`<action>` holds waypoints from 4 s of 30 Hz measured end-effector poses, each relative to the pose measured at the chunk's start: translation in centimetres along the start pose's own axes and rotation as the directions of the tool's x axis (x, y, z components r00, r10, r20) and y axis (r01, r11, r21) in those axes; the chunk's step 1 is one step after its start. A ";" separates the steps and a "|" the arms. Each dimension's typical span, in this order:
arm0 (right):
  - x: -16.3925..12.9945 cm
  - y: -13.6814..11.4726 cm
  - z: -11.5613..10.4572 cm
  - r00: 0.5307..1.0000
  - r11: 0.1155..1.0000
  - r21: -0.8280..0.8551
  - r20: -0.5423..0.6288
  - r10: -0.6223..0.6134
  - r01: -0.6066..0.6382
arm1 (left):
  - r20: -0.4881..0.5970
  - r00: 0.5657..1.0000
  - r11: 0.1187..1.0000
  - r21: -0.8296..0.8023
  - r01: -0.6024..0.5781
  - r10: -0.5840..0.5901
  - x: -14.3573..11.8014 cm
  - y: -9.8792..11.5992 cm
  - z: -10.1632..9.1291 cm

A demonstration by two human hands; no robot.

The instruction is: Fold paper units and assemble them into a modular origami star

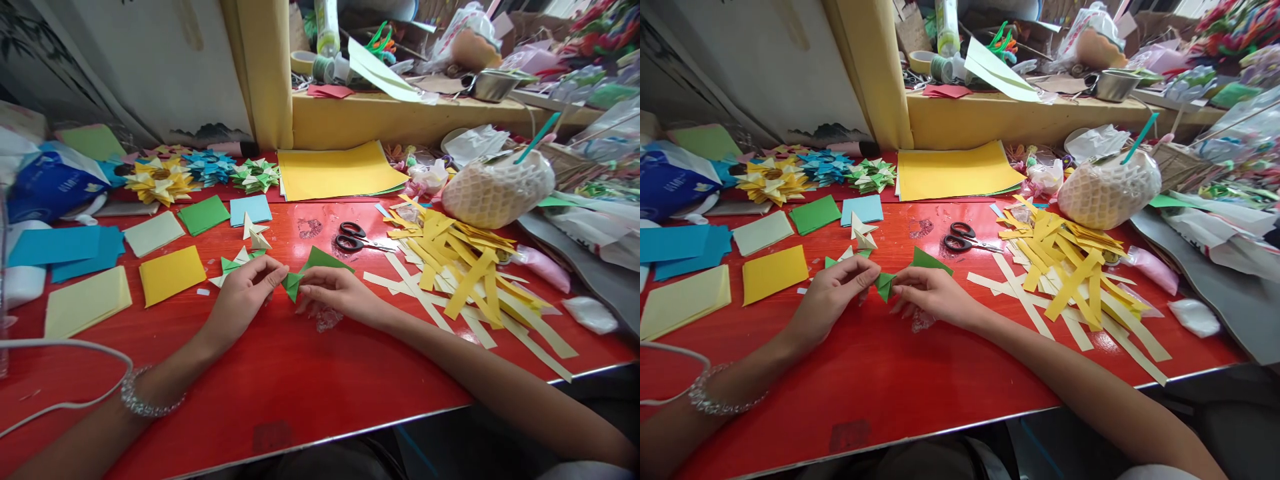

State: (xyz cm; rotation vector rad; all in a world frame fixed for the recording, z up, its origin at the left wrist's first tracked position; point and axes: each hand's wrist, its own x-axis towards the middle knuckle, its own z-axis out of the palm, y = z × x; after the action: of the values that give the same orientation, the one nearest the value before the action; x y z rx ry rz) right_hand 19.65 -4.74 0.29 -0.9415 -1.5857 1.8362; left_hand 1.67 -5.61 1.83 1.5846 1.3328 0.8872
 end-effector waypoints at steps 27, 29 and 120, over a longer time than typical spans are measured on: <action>0.2 -0.1 0.2 0.993 0.993 0.068 -0.082 -0.088 0.094 | 0.035 0.999 0.997 -0.078 -0.015 0.018 0.0 -0.2 0.3; 0.2 -0.1 0.1 0.993 0.992 0.072 -0.060 -0.102 0.106 | 0.015 1.000 0.996 -0.082 -0.024 0.025 0.1 -0.2 0.3; -1.0 -0.4 1.1 0.968 0.954 -0.270 -0.173 -0.181 0.130 | 0.089 0.994 0.993 -0.106 -0.050 0.060 -0.2 0.2 0.2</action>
State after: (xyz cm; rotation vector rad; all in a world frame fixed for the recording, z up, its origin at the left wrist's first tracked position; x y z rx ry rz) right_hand 19.41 -6.15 0.89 -1.0410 -1.7458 1.4078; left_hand 1.87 -5.88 1.98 1.5695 1.1654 0.8914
